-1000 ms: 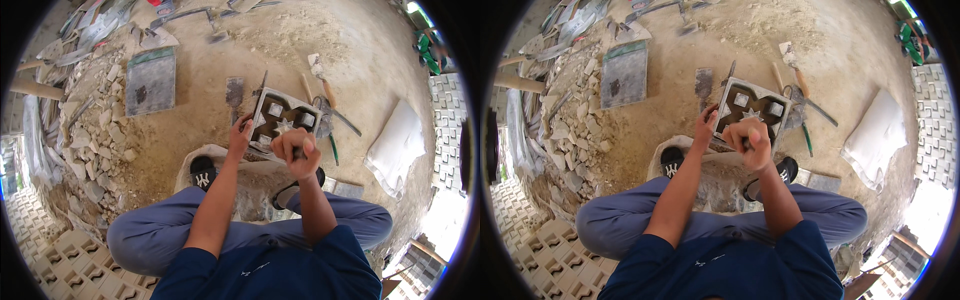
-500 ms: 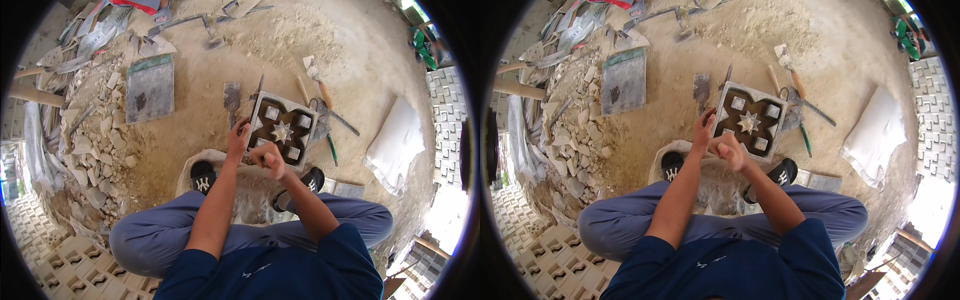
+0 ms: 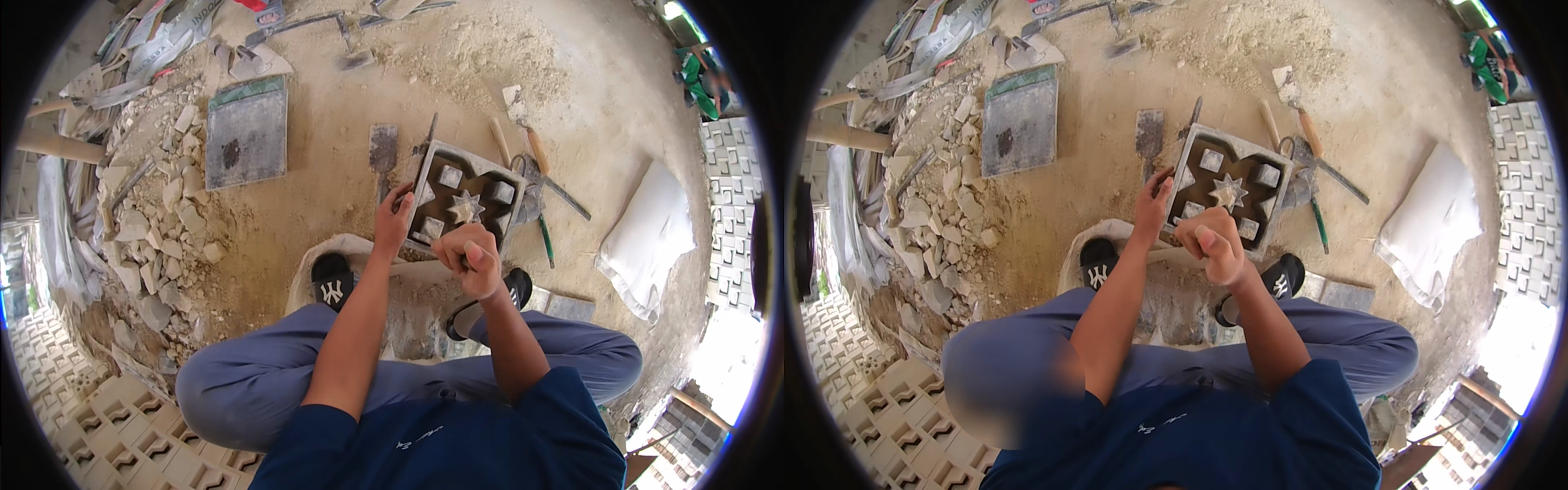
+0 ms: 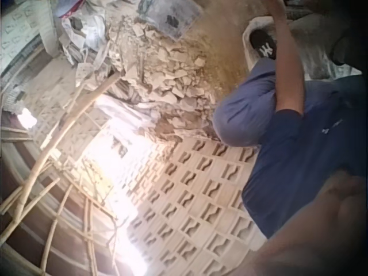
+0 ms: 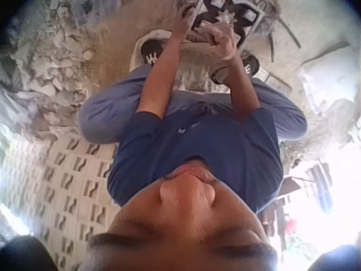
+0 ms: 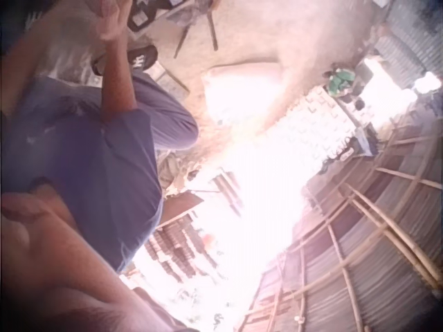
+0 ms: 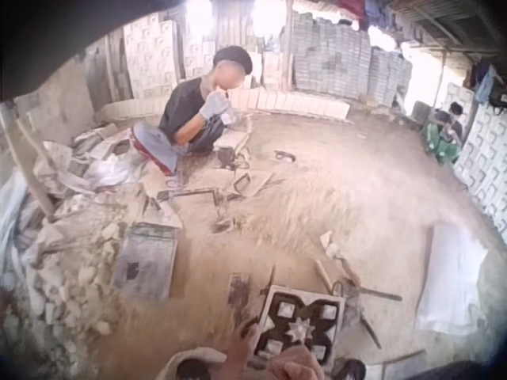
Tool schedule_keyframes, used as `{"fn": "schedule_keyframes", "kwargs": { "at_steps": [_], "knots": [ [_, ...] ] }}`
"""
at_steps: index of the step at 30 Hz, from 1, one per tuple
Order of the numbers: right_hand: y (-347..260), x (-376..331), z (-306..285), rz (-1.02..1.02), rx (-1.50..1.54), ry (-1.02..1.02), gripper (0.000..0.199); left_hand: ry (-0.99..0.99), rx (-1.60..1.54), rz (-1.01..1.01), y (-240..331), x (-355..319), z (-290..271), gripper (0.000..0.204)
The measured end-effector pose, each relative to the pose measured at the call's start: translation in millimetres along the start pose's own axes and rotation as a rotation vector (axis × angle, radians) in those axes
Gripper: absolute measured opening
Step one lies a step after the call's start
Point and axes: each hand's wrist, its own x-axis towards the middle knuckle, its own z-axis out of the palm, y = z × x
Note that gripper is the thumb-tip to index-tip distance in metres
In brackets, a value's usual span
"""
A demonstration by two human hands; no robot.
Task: The person carves a star pattern into a square stone tile using a chisel and a hammer, while adding light-colored sand or powder to the indentations.
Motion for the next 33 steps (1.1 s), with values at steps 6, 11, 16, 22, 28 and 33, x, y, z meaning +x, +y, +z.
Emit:
{"fn": "schedule_keyframes", "kwargs": {
  "at_steps": [6,11,16,22,28,33],
  "knots": [
    [11.2,11.9,-6.7,0.189,-0.019,-0.139,0.069,-0.004,-0.036,-0.008,-9.9,0.8,-6.6,0.04],
    [37.5,2.1,-16.6,0.102,-0.019,-0.134,0.077,0.004,-0.044,0.034,-8.5,1.1,2.9,0.037],
    [8.1,5.4,-3.8,0.079,-0.003,0.014,0.08,0.008,0.0,-0.021,-10.5,-2.3,1.0,0.037],
    [-64.6,9.2,-25.1,-0.171,0.393,0.199,0.083,0.001,0.008,-0.085,-4.2,-1.7,-8.2,0.043],
    [-59.5,0.8,-38.2,-0.184,0.335,0.224,0.084,0.028,-0.025,-0.015,-12.3,2.2,-2.3,0.04],
    [-56.6,-1.3,-43.9,-0.206,0.221,0.135,0.083,-0.025,-0.067,-0.015,-14.4,2.2,-6.3,0.046]
  ]
}}
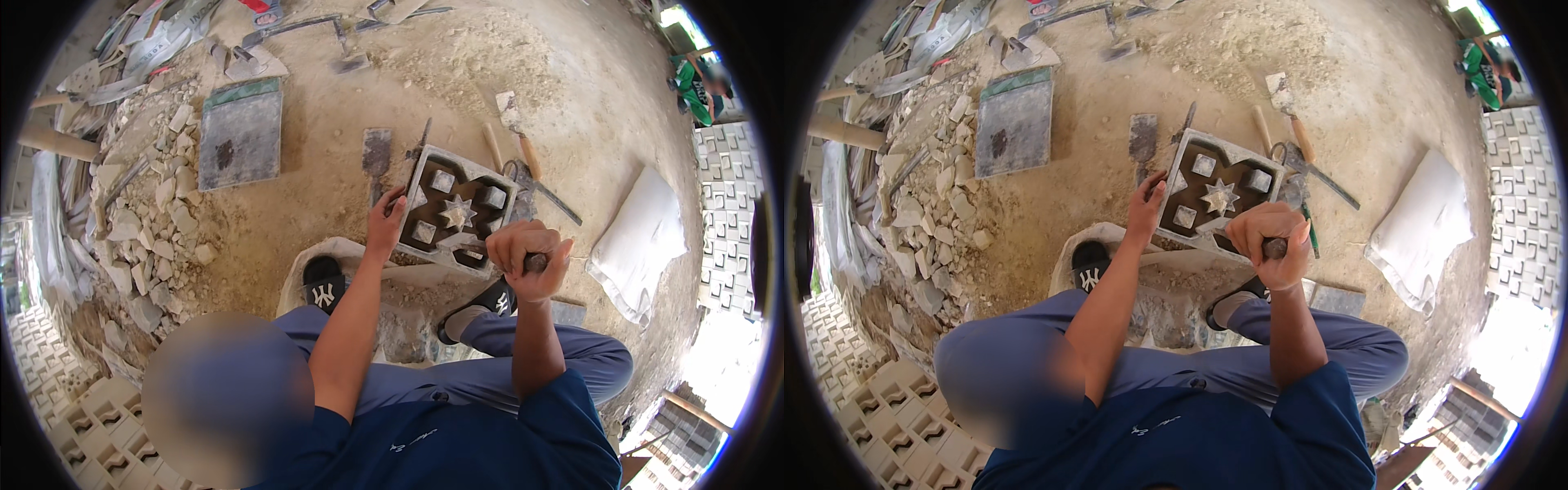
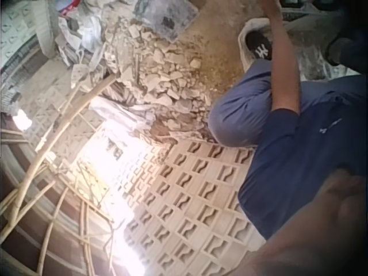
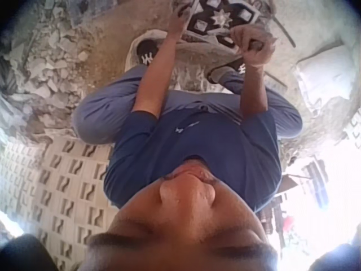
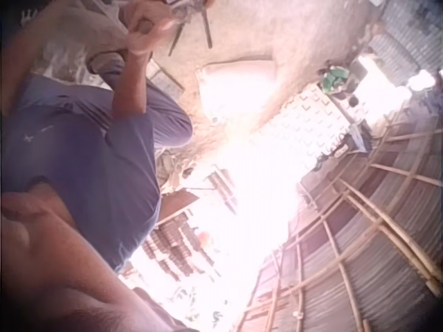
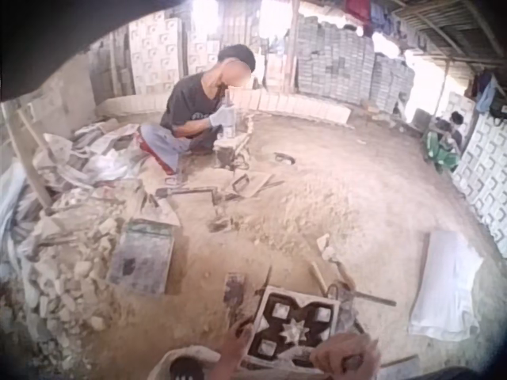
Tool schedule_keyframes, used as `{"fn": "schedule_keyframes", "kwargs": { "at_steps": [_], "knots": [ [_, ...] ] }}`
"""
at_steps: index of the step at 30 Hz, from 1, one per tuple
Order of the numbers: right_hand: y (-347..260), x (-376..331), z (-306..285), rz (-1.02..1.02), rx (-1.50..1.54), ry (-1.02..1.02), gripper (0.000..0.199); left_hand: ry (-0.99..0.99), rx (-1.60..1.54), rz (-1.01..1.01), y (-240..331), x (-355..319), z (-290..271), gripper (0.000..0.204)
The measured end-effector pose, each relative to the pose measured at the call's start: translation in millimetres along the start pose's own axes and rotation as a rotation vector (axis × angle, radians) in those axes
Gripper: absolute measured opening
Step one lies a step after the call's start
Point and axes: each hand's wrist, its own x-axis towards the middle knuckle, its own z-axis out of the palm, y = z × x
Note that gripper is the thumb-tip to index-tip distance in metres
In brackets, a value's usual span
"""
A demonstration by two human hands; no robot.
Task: The person carves a star pattern into a square stone tile using a chisel and a hammer, while adding light-colored sand or powder to the indentations.
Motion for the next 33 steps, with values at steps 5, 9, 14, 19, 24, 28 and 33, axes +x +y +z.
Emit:
{"fn": "schedule_keyframes", "kwargs": {
  "at_steps": [5,9,14,19,24,28,33],
  "knots": [
    [7.9,-4.2,-4.4,0.023,-0.01,0.015,0.083,0.001,0.039,-0.045,3.7,-3.0,-0.1,0.048],
    [13.3,-2.2,2.5,0.057,-0.066,0.002,0.083,-0.003,0.053,-0.009,2.4,-0.7,-3.8,0.049],
    [56.7,-18.3,-12.2,0.249,-0.163,-0.038,0.08,0.036,0.057,-0.008,9.9,-2.0,9.1,0.043],
    [64.0,-8.6,-8.1,0.369,-0.05,0.079,0.081,0.0,0.062,-0.044,6.4,-1.2,-1.1,0.048],
    [70.4,-16.0,-17.1,0.259,-0.101,-0.013,0.081,-0.006,0.129,-0.056,3.9,1.3,2.2,0.044],
    [58.7,-14.7,-9.1,0.35,-0.031,0.081,0.08,0.021,0.048,-0.022,-2.0,-1.7,-2.9,0.043],
    [68.7,-18.7,-11.0,0.306,-0.147,0.093,0.08,-0.054,0.264,0.041,6.4,6.3,5.3,0.048]
  ]
}}
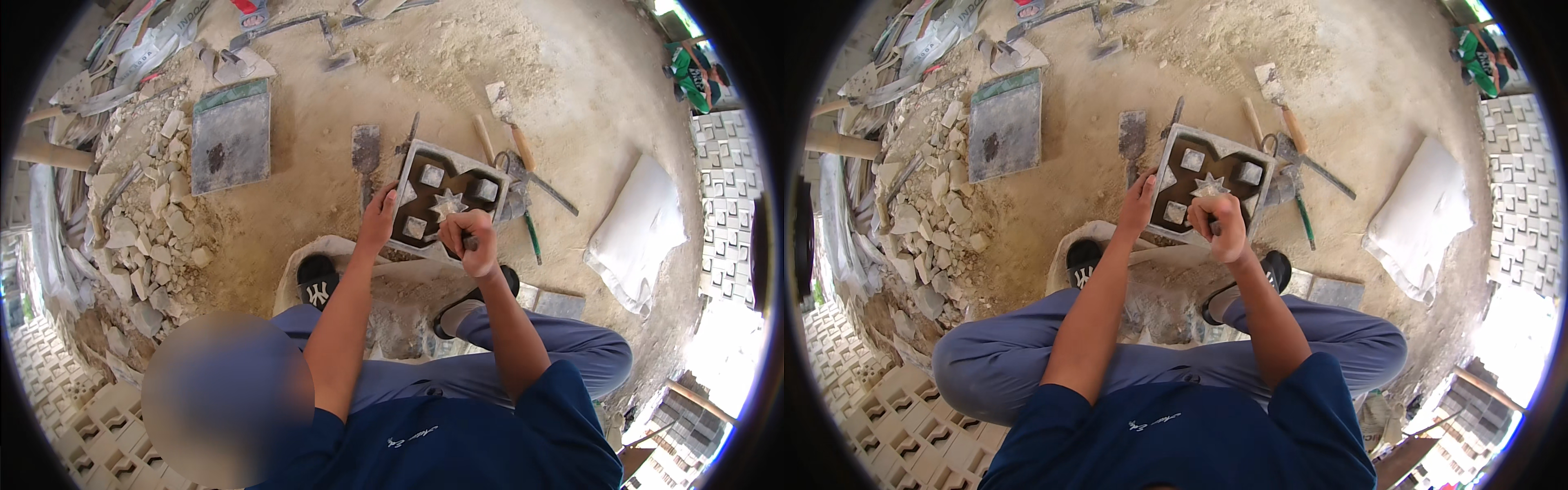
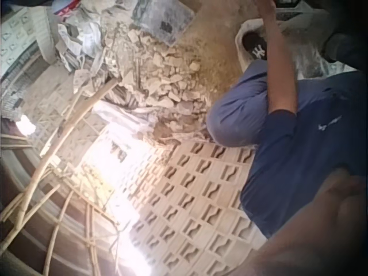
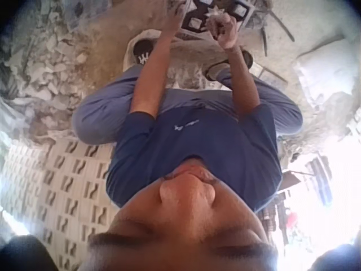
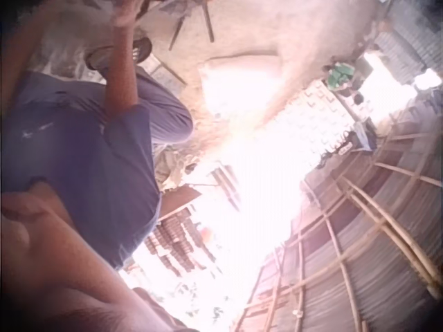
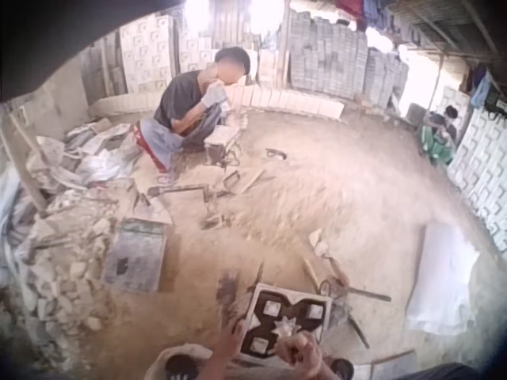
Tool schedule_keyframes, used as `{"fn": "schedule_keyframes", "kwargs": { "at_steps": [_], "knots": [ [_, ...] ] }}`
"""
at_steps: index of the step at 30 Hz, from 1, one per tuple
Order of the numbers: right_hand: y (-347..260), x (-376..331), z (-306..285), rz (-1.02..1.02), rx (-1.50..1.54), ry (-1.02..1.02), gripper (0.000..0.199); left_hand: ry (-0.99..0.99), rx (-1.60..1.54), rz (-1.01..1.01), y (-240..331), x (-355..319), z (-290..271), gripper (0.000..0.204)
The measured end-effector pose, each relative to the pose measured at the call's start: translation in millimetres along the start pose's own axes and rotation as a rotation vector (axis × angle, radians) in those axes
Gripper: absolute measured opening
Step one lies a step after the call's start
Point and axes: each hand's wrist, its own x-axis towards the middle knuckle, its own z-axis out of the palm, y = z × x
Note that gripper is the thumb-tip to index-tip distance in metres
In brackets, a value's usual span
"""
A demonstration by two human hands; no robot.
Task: The person carves a star pattern into a square stone tile using a chisel and a hammer, while adding light-colored sand or powder to the indentations.
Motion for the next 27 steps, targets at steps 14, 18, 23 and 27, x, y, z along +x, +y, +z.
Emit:
{"fn": "schedule_keyframes", "kwargs": {
  "at_steps": [14,18,23,27],
  "knots": [
    [-16.2,-1.0,-2.5,-0.094,-0.049,-0.101,0.086,-0.177,0.193,0.101,24.1,20.7,11.3,0.058],
    [-4.7,14.6,2.9,-0.046,-0.085,-0.038,0.091,-0.154,0.225,0.125,-1.5,28.1,3.3,0.06],
    [8.6,8.3,2.8,-0.079,0.014,-0.031,0.087,-0.15,0.244,0.168,0.3,25.2,5.4,0.06],
    [6.8,1.7,7.6,-0.194,-0.046,-0.051,0.058,-0.144,0.221,0.2,-1.5,26.6,8.5,0.058]
  ]
}}
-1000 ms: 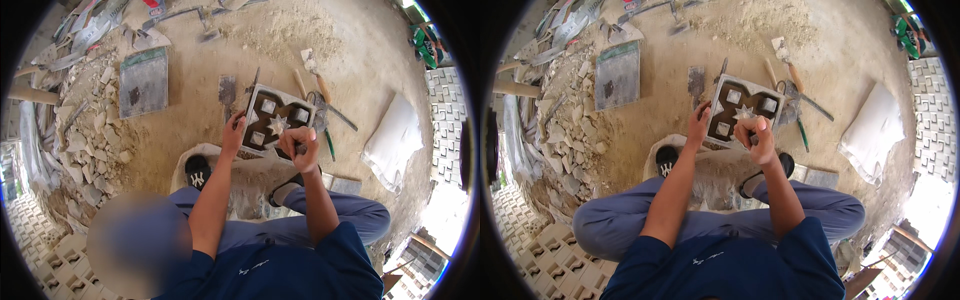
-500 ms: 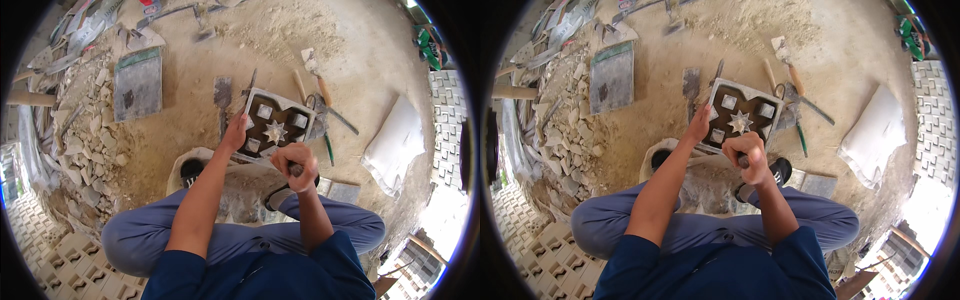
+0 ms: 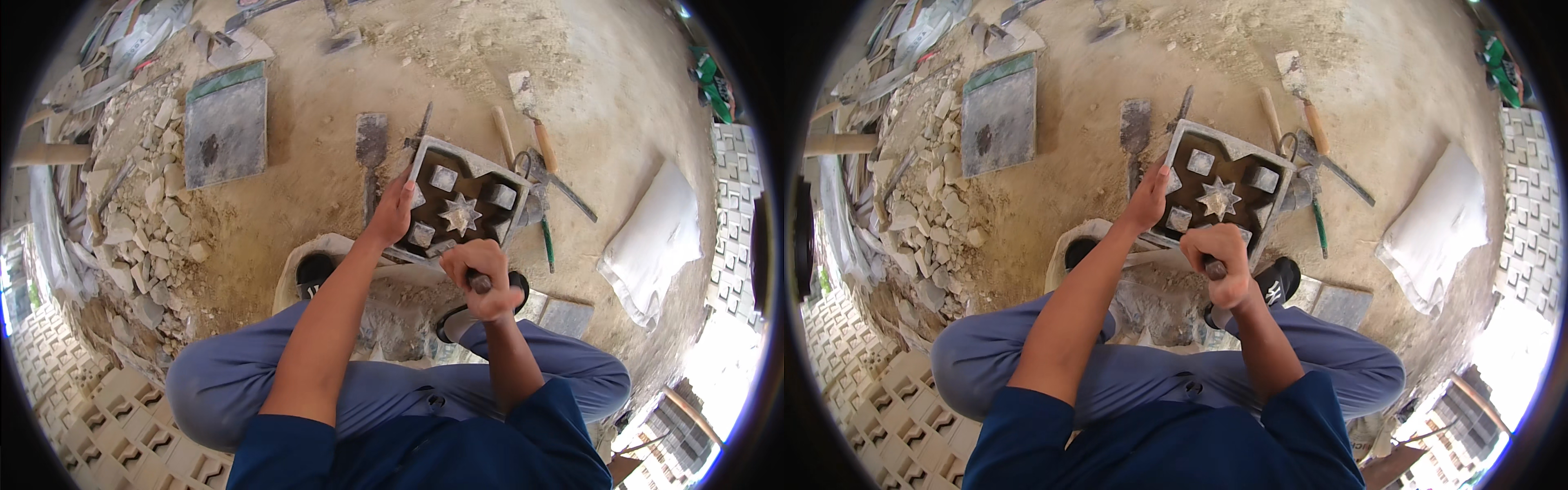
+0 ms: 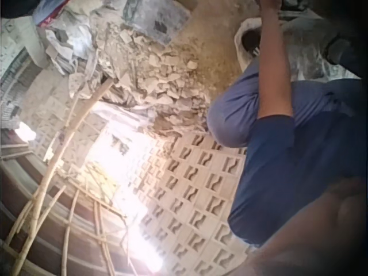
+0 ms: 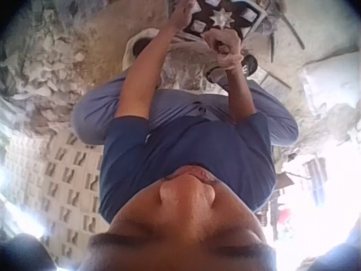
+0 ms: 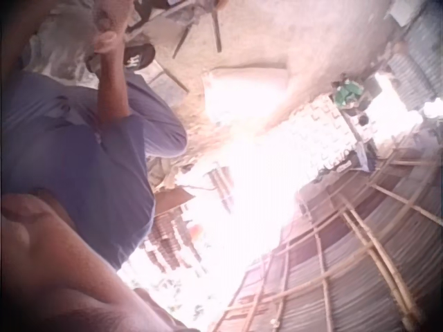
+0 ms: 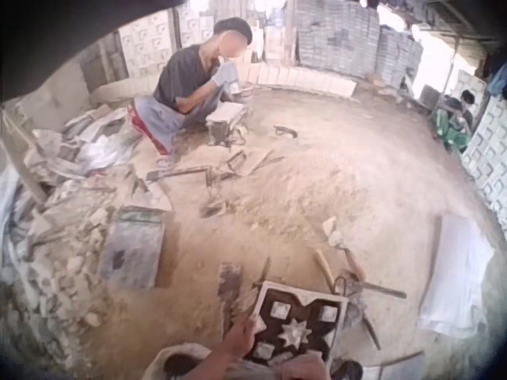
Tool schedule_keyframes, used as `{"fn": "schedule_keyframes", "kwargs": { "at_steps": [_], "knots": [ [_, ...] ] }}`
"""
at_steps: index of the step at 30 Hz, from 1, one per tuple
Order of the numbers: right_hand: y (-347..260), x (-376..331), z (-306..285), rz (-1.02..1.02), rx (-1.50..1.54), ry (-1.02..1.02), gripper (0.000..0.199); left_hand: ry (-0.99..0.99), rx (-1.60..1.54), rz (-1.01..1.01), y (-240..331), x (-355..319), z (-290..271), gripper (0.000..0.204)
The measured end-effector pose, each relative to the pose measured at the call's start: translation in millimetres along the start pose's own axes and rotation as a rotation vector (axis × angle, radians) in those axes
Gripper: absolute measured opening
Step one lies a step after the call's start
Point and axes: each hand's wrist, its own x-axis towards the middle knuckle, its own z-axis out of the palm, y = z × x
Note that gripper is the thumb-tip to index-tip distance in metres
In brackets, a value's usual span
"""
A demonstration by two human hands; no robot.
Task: The person carves a star pattern into a square stone tile using a chisel and a hammer, while adding light-colored sand or powder to the indentations.
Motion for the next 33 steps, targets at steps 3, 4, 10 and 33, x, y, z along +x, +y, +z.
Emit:
{"fn": "schedule_keyframes", "kwargs": {
  "at_steps": [3,4,10,33],
  "knots": [
    [6.4,-3.0,1.5,-0.069,-0.117,0.065,0.052,0.0,-0.008,0.052,-0.6,5.0,0.1,0.057],
    [4.2,-3.0,2.1,-0.037,-0.172,0.017,0.05,0.021,-0.001,0.048,-3.5,1.6,1.5,0.056],
    [-10.9,-18.6,-2.4,0.108,-0.38,0.134,0.039,0.024,-0.017,0.046,11.8,-0.7,-3.3,0.056],
    [5.0,-28.2,-8.3,0.093,-0.161,0.429,0.046,0.005,-0.029,-0.057,12.0,1.0,1.5,0.055]
  ]
}}
